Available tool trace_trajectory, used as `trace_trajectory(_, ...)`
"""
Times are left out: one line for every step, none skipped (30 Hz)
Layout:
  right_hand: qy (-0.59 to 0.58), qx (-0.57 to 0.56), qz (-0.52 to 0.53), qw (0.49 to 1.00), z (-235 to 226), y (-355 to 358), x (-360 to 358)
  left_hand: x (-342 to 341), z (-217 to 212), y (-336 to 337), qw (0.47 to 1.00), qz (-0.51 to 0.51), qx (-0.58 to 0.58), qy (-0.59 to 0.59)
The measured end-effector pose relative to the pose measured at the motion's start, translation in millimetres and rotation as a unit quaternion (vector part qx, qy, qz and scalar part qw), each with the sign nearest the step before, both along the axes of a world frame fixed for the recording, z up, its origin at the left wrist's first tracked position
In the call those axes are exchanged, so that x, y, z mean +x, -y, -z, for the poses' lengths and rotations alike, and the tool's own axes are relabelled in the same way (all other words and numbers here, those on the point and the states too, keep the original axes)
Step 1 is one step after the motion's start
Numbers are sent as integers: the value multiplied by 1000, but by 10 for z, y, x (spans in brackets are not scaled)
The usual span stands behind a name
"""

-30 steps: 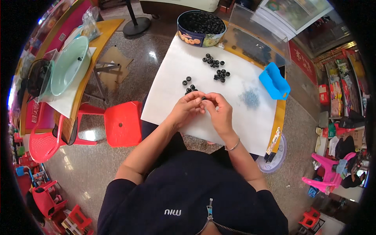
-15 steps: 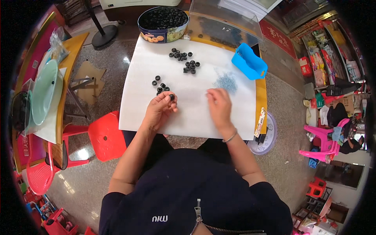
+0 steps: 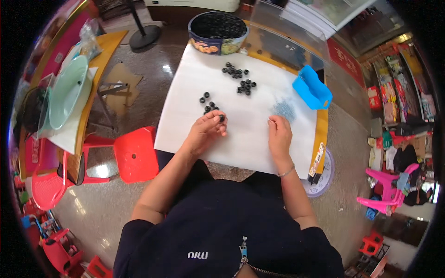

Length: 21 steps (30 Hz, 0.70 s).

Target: The recorder is manually assembling black plastic beads with small blue components on a white work surface.

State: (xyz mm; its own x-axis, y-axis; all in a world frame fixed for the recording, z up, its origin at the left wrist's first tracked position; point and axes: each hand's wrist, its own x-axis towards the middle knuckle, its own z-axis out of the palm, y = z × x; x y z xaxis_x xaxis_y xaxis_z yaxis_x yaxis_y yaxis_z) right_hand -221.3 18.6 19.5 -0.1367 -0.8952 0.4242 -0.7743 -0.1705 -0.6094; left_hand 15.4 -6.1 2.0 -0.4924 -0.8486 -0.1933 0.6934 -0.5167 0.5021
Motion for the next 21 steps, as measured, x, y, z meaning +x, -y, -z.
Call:
trace_trajectory(27,11,-5,1000,-45,-3,58,-6,-9,4,1000,2,1,-4)
trace_trajectory(72,33,-32,996,-115,5,155,-14,0,8,1000,6,2,-11)
trace_trajectory(117,56,-58,990,-199,12,292,0,19,10,1000,8,-2,-8)
trace_trajectory(159,78,-81,981,-273,14,409,-6,41,19,1000,13,-7,-8)
trace_trajectory(162,53,-127,977,-316,41,522,-3,43,28,1000,18,-13,-7)
trace_trajectory(168,61,-144,973,-344,54,620,5,31,24,1000,18,-9,-12)
trace_trajectory(173,68,-160,969,-365,67,711,17,18,17,1000,19,-5,-17)
trace_trajectory(179,76,-176,965,-389,78,786,25,7,9,1000,20,-1,-22)
trace_trajectory(193,88,-181,960,-418,83,842,22,5,0,999,20,1,-25)
trace_trajectory(170,85,-185,964,-422,103,869,23,9,4,999,18,1,-29)
trace_trajectory(148,81,-188,968,-417,112,879,18,19,4,999,16,1,-32)
trace_trajectory(126,77,-191,971,-414,113,883,11,27,0,999,14,1,-36)
trace_trajectory(113,75,-189,972,-417,114,883,10,35,-2,999,16,-2,-34)
trace_trajectory(101,71,-190,974,-429,104,876,12,71,11,999,27,-16,-20)
trace_trajectory(90,67,-190,975,-446,106,882,4,94,12,1000,23,-12,-17)
trace_trajectory(81,68,-188,976,-452,91,876,-24,94,-3,1000,22,-5,-14)
trace_trajectory(72,69,-187,977,-459,83,874,-23,91,3,1000,26,-16,-9)
trace_trajectory(63,70,-185,978,-468,95,886,-8,83,21,1000,21,-19,-5)
trace_trajectory(49,82,-184,978,-472,88,886,-14,78,8,1000,20,-19,-3)
trace_trajectory(57,88,-187,977,-484,85,897,-15,78,-2,1000,19,-19,-1)
trace_trajectory(66,95,-190,975,-500,87,913,-12,83,-5,1000,19,-24,-2)
